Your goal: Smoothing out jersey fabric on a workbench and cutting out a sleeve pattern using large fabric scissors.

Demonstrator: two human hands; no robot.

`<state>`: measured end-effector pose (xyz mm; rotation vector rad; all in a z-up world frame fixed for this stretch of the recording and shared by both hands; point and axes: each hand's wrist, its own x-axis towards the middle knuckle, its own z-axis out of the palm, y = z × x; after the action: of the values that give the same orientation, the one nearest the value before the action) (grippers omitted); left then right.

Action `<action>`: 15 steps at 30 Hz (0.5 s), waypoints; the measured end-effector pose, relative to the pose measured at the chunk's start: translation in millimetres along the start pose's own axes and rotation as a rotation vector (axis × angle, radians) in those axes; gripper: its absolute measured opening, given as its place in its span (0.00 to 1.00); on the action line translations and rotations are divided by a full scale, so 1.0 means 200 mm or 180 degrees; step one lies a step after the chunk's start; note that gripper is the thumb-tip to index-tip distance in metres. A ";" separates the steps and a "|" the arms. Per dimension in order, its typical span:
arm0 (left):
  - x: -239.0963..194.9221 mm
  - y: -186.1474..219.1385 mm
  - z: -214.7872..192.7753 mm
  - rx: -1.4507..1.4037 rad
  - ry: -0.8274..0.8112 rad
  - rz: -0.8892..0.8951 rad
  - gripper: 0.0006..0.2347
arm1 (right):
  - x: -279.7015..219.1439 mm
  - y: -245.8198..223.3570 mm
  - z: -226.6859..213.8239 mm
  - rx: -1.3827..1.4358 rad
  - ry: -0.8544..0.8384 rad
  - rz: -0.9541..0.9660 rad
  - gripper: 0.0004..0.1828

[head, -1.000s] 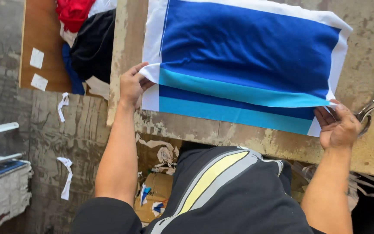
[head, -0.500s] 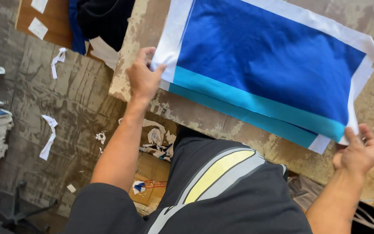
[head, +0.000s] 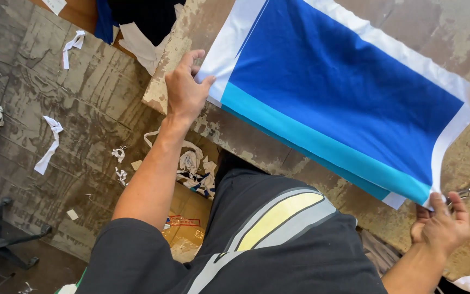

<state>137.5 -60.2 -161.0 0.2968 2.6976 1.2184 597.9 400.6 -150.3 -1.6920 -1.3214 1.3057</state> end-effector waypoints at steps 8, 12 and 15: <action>-0.06 -0.14 0.13 0.0223 -0.0140 0.0091 0.29 | -0.03 0.24 0.01 -0.0348 0.0185 0.0329 0.17; -0.07 -0.15 0.12 0.0243 -0.0133 0.0208 0.27 | 0.03 0.32 0.01 -0.0354 0.0204 0.0237 0.18; -0.05 -0.21 0.12 0.0265 -0.0238 0.0263 0.28 | 0.07 0.36 0.00 -0.0226 0.0147 0.0060 0.19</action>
<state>148.2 -72.4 -206.8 0.4600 2.7001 1.0943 621.6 391.7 -220.1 -1.7764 -1.3423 1.2360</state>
